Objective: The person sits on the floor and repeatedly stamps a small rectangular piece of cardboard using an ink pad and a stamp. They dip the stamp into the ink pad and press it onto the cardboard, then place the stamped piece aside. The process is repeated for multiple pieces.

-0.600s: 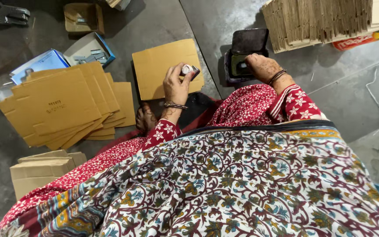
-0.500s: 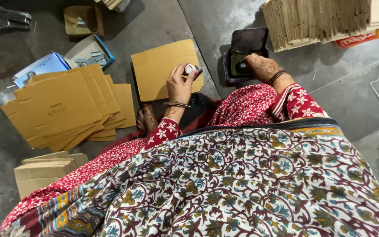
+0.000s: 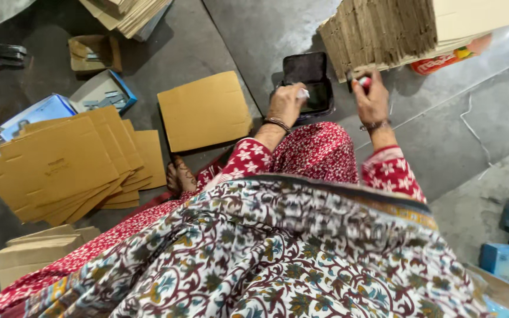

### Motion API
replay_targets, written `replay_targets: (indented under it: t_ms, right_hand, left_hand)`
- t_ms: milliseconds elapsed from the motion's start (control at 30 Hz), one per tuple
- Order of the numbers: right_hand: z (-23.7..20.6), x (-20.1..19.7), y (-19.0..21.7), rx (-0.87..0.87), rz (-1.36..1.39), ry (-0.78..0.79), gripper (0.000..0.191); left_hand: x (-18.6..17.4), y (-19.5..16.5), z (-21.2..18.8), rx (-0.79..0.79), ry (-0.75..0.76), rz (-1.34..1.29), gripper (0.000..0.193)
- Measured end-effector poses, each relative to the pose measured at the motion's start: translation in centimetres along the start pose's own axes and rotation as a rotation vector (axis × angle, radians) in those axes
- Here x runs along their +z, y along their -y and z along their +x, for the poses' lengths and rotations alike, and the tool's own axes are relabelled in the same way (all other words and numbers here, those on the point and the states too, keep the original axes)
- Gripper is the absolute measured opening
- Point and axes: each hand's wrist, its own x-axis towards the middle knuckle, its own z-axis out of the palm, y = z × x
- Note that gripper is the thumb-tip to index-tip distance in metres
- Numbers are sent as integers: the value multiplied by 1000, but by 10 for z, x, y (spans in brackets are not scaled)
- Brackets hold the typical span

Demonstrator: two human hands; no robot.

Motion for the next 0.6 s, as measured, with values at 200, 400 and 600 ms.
replay_targets:
  t_ms: [200, 400, 600]
  right_hand:
    - [-46, -23, -18, 414, 218, -109, 16]
    - [-53, -17, -6, 396, 254, -118, 15]
    - [-31, 3, 33, 410, 211, -52, 19]
  left_hand:
    - [35, -12, 10, 54, 323, 189, 14]
    - [41, -23, 14, -16, 349, 283, 14]
    - [-16, -5, 32, -197, -102, 31, 28]
